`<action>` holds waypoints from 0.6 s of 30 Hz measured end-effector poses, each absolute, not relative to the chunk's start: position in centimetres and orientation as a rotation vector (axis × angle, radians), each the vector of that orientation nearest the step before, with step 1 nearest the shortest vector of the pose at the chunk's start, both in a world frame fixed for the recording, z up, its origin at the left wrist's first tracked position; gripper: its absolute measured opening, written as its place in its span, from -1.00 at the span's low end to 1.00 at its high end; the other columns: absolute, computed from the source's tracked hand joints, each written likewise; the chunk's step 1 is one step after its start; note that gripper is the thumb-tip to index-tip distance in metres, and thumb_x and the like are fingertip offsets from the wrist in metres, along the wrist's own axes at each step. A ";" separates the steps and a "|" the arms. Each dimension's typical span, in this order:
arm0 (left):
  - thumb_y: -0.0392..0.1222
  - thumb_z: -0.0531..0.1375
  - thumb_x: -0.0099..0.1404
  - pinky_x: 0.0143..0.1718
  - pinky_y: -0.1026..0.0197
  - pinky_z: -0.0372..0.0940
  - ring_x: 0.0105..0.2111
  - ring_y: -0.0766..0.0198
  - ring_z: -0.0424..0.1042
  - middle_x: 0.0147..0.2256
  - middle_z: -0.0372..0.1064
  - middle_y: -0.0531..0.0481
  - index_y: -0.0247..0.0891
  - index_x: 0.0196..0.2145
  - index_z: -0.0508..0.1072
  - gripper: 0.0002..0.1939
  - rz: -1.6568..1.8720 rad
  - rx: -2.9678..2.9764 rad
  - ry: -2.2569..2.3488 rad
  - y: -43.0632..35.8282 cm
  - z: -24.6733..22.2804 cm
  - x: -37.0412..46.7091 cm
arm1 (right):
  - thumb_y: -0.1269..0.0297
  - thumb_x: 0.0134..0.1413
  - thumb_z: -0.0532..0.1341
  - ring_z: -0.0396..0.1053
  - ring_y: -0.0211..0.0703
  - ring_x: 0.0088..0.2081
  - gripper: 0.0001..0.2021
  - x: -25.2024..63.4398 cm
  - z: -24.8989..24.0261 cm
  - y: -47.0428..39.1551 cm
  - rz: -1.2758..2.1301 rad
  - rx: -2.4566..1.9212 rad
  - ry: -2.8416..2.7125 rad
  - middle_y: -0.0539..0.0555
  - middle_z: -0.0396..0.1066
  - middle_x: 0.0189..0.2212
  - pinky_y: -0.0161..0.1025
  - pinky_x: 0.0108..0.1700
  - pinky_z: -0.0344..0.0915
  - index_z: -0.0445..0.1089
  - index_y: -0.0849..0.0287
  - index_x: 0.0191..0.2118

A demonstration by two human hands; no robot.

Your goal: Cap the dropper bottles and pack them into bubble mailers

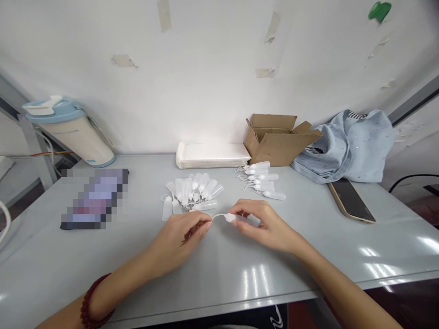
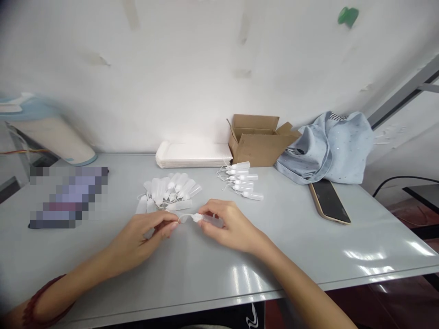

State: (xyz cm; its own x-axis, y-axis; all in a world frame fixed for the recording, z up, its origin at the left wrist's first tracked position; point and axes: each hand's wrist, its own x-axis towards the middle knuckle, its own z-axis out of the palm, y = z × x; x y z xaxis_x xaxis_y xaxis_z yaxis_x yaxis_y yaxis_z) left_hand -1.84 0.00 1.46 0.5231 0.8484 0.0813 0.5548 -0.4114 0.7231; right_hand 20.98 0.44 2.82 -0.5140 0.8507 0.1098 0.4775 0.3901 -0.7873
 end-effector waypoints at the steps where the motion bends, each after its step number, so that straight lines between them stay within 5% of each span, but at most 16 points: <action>1: -0.12 -0.03 0.37 -0.51 0.33 0.15 -0.53 0.35 0.26 -0.51 0.30 0.08 -0.24 -0.31 0.41 -0.74 0.594 2.035 1.138 -0.1 1.7 -1.7 | 0.41 0.09 0.15 0.26 -0.27 -0.35 -0.91 21.0 2.9 0.4 1.005 -1.133 -2.144 0.00 0.38 -0.39 -0.35 -0.35 0.18 0.41 0.19 -0.30; 18: -0.04 0.01 0.35 -0.57 0.35 0.12 -0.60 0.42 0.18 -0.54 0.22 0.13 -0.23 -0.34 0.41 -0.72 0.527 1.626 0.991 -0.5 2.1 -1.5 | 0.39 0.10 0.12 0.22 -0.31 -0.43 -0.88 20.4 3.1 0.0 1.157 -1.093 -2.156 -0.02 0.33 -0.47 -0.39 -0.46 0.09 0.42 0.22 -0.32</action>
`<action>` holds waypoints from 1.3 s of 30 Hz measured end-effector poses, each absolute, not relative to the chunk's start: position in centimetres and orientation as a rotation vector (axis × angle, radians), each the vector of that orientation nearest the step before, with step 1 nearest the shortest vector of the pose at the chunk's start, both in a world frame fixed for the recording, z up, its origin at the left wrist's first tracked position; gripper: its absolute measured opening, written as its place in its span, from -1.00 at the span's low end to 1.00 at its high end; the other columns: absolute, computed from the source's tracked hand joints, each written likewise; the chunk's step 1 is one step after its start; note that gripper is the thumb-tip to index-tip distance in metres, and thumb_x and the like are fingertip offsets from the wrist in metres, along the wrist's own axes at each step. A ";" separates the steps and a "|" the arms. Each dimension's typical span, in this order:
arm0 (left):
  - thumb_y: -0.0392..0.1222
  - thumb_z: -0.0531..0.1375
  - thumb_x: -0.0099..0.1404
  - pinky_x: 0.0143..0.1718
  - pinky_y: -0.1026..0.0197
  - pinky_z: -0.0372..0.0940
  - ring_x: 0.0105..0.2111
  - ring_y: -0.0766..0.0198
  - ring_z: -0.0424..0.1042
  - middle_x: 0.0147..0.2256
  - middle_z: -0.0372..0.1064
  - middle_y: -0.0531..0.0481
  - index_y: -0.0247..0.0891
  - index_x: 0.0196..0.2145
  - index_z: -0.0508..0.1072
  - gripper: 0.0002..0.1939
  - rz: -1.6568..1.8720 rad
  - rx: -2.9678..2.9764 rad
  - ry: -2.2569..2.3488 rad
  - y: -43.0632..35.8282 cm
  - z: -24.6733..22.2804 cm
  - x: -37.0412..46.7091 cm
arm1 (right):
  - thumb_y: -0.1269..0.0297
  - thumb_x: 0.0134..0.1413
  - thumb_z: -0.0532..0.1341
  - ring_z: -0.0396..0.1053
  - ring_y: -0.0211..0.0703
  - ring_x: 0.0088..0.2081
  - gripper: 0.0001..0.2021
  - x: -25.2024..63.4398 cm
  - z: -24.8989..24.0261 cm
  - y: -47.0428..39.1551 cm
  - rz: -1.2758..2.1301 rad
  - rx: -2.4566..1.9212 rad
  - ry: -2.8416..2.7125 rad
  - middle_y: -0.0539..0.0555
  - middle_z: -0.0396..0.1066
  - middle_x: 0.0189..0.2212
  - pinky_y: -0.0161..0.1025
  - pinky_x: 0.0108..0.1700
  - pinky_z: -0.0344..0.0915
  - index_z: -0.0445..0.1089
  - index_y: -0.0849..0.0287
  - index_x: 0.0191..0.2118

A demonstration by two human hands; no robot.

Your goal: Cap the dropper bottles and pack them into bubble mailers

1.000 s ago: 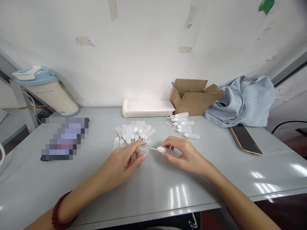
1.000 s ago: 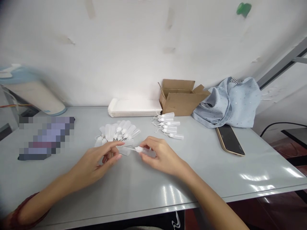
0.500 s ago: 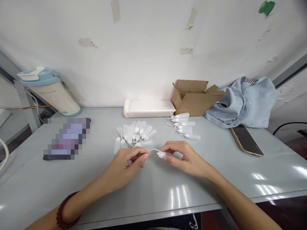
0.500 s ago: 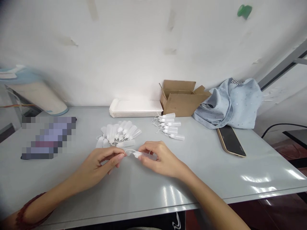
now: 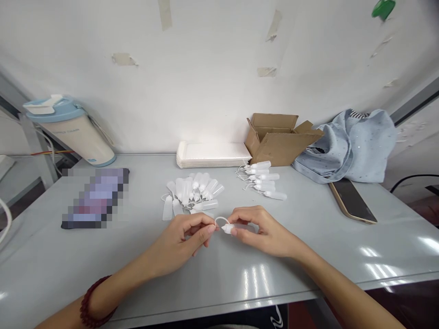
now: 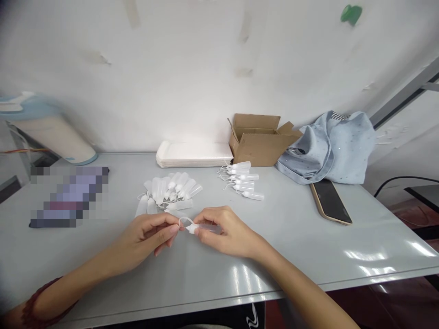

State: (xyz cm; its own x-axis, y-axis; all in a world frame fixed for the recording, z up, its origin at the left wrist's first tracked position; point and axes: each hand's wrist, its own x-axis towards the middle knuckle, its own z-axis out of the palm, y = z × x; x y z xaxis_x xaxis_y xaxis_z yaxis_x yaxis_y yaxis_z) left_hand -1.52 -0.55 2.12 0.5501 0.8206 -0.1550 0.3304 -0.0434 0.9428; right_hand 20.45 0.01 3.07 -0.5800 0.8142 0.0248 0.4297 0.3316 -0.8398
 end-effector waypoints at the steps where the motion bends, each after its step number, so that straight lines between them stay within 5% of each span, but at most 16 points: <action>1: -0.04 0.01 0.35 -0.57 0.35 0.12 -0.60 0.42 0.18 -0.54 0.22 0.13 -0.23 -0.34 0.41 -0.72 0.526 1.632 0.996 -0.6 2.2 -1.5 | 0.39 0.10 0.12 0.22 -0.31 -0.43 -0.87 20.4 3.1 0.0 1.157 -1.091 -2.159 -0.02 0.33 -0.47 -0.40 -0.46 0.09 0.42 0.22 -0.32; 39: -0.12 -0.05 0.34 -0.58 0.34 0.06 -0.60 0.39 0.14 -0.58 0.15 0.12 -0.24 -0.53 0.23 -0.70 0.425 1.773 1.072 -1.0 1.1 -0.8 | 0.37 0.09 0.11 0.21 -0.31 -0.47 -0.86 19.7 1.7 -0.1 1.191 -1.043 -2.216 0.00 0.34 -0.47 -0.38 -0.45 0.14 0.41 0.25 -0.30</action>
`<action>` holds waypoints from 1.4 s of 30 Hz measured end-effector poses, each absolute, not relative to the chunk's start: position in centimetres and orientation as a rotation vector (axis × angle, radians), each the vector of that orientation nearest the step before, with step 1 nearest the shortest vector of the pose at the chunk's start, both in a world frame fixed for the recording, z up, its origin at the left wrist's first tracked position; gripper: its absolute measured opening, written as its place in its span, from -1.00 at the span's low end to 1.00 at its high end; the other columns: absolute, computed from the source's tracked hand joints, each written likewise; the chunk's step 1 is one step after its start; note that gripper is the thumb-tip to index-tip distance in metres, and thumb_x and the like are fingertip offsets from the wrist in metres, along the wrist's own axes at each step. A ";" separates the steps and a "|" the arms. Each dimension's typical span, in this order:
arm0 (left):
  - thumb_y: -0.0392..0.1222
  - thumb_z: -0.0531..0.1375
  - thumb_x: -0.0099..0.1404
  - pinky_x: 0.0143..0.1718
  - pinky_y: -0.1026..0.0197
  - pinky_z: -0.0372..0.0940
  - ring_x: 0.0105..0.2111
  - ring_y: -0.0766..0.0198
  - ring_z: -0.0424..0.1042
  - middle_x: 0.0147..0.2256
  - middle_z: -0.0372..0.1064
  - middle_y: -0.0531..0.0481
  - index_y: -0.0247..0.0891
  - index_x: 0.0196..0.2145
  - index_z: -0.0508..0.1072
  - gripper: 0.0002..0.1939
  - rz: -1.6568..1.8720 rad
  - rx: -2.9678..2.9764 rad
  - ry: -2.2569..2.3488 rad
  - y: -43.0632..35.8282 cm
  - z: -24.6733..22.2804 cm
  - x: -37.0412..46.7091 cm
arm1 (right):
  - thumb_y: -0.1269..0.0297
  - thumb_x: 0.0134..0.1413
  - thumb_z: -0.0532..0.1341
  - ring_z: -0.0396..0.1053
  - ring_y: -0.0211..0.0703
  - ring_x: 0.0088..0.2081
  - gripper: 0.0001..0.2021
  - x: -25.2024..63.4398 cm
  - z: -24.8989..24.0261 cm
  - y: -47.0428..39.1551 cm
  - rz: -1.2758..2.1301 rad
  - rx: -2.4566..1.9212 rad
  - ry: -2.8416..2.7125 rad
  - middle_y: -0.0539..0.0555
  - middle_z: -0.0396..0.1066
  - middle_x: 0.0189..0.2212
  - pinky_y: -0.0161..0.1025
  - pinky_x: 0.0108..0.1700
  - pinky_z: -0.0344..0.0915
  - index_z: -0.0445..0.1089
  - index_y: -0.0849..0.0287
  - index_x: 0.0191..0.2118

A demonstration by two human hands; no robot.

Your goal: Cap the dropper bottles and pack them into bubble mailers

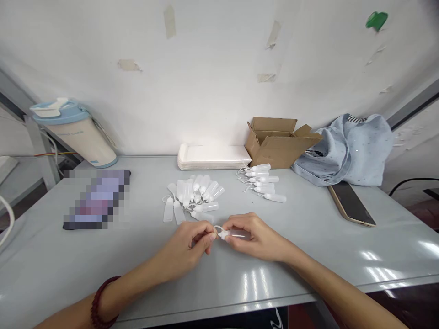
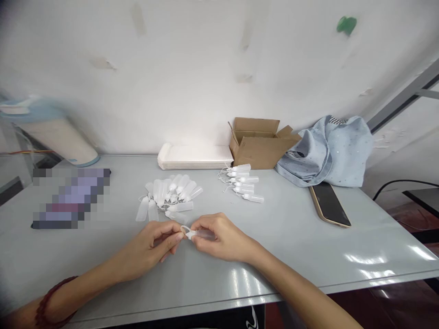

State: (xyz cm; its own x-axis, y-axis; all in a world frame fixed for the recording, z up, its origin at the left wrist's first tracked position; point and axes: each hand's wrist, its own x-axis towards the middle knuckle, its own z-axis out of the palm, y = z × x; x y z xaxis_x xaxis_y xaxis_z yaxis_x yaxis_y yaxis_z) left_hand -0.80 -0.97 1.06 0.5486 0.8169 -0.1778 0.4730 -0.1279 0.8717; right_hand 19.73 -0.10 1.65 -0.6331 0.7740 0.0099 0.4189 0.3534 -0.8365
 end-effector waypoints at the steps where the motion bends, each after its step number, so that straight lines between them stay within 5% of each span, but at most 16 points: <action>1: -0.12 -0.05 0.34 -0.58 0.34 0.06 -0.60 0.39 0.14 -0.58 0.15 0.11 -0.24 -0.53 0.23 -0.70 0.423 1.780 1.074 -1.0 1.0 -0.8 | 0.37 0.09 0.11 0.19 -0.32 -0.48 -0.86 19.7 1.6 -0.1 1.196 -1.037 -2.217 -0.01 0.33 -0.48 -0.39 -0.46 0.13 0.41 0.25 -0.30; 11: -0.12 -0.02 0.34 -0.56 0.33 0.09 -0.59 0.39 0.16 -0.57 0.18 0.11 -0.25 -0.51 0.29 -0.70 0.435 1.762 1.026 -0.5 1.8 -1.2 | 0.35 0.13 0.10 0.24 -0.30 -0.44 -0.84 19.6 1.8 -0.2 1.189 -1.018 -2.182 0.00 0.37 -0.44 -0.36 -0.40 0.16 0.41 0.25 -0.26; 17: -0.08 0.03 0.33 -0.48 0.32 0.19 -0.49 0.34 0.25 -0.51 0.26 0.08 -0.23 -0.30 0.44 -0.75 0.477 1.765 1.019 0.0 2.5 -1.9 | 0.37 0.12 0.11 0.34 -0.24 -0.35 -0.82 19.7 2.3 -0.2 1.219 -1.039 -2.123 0.05 0.43 -0.35 -0.32 -0.30 0.24 0.42 0.24 -0.21; 24: -0.12 0.05 0.30 -0.50 0.33 0.15 -0.53 0.36 0.22 -0.57 0.24 0.10 -0.27 -0.48 0.38 -0.74 0.485 1.806 1.080 -0.1 1.9 -1.4 | 0.37 0.10 0.13 0.29 -0.27 -0.41 -0.83 19.6 1.9 -0.2 1.206 -1.045 -2.157 0.05 0.40 -0.39 -0.35 -0.38 0.19 0.43 0.27 -0.24; 42: -0.15 0.04 0.28 -0.51 0.34 0.14 -0.55 0.38 0.20 -0.58 0.21 0.12 -0.28 -0.49 0.36 -0.75 0.441 1.714 1.024 -0.8 1.8 -0.8 | 0.35 0.10 0.13 0.27 -0.29 -0.43 -0.87 19.0 1.0 -0.7 1.354 -1.012 -2.064 0.01 0.38 -0.44 -0.37 -0.41 0.17 0.41 0.26 -0.32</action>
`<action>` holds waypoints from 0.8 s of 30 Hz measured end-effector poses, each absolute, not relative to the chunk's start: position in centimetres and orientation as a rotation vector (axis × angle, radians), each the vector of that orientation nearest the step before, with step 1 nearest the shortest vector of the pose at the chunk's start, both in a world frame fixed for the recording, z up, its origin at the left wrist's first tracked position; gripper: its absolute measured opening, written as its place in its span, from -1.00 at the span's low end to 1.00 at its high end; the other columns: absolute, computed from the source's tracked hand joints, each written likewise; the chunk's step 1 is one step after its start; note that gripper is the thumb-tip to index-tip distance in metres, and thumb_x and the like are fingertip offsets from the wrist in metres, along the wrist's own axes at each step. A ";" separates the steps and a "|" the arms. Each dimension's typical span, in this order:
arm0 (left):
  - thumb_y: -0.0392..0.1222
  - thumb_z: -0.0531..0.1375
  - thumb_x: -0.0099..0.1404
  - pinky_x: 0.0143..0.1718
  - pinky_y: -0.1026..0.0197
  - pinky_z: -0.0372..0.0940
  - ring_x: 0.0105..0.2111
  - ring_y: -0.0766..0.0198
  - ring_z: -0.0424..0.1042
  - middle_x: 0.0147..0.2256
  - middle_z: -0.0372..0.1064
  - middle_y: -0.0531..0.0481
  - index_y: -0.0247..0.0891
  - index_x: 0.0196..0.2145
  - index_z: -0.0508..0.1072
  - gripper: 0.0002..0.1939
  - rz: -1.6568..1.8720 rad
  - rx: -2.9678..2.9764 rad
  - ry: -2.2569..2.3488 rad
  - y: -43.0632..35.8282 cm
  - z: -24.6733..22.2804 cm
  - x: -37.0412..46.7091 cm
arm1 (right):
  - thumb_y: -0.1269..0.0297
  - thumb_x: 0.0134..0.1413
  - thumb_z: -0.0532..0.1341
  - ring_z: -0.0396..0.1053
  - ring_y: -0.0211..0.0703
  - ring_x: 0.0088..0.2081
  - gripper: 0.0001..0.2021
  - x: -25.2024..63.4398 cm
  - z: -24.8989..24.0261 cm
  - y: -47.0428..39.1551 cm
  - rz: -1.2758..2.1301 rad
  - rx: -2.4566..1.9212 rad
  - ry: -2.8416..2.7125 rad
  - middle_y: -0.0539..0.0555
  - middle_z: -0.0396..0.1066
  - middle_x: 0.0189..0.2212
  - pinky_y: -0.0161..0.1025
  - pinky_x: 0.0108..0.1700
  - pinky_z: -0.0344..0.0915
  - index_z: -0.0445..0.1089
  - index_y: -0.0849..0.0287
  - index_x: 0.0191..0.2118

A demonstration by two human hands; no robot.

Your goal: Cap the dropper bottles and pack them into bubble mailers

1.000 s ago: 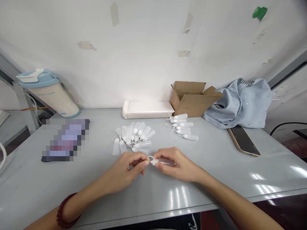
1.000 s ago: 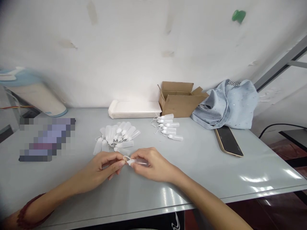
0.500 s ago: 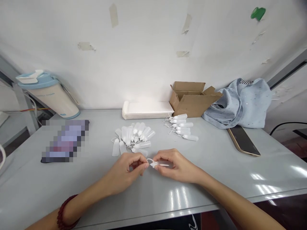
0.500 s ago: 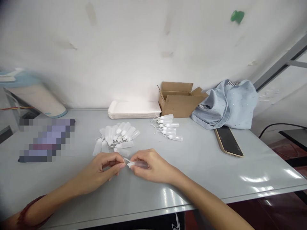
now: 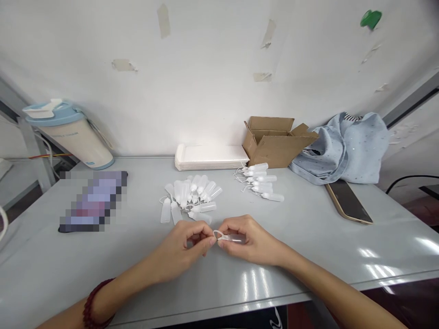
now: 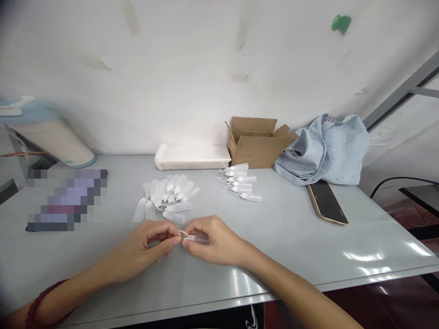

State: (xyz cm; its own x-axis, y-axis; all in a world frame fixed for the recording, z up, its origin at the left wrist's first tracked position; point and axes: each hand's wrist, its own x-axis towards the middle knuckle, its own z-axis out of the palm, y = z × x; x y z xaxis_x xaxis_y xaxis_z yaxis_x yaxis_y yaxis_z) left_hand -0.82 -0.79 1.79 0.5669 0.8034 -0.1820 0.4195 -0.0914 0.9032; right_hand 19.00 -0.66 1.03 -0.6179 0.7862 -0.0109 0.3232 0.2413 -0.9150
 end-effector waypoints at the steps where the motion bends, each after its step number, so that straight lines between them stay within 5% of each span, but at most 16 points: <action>1: -0.14 0.04 0.29 -0.51 0.34 0.13 -0.54 0.38 0.20 -0.58 0.21 0.12 -0.28 -0.49 0.37 -0.75 0.452 1.724 1.017 -0.7 1.9 -0.9 | 0.33 0.11 0.13 0.27 -0.29 -0.43 -0.86 19.0 1.2 -0.6 1.353 -1.020 -2.064 0.02 0.39 -0.43 -0.37 -0.42 0.17 0.41 0.26 -0.31; 24: -0.08 0.07 0.26 -0.55 0.33 0.15 -0.58 0.38 0.18 -0.61 0.17 0.12 -0.27 -0.49 0.36 -0.75 0.517 1.673 1.090 0.1 2.0 -2.0 | 0.32 0.13 0.18 0.33 -0.30 -0.39 -0.83 19.9 1.4 0.2 1.117 -1.064 -2.089 0.02 0.47 -0.36 -0.39 -0.40 0.19 0.46 0.23 -0.21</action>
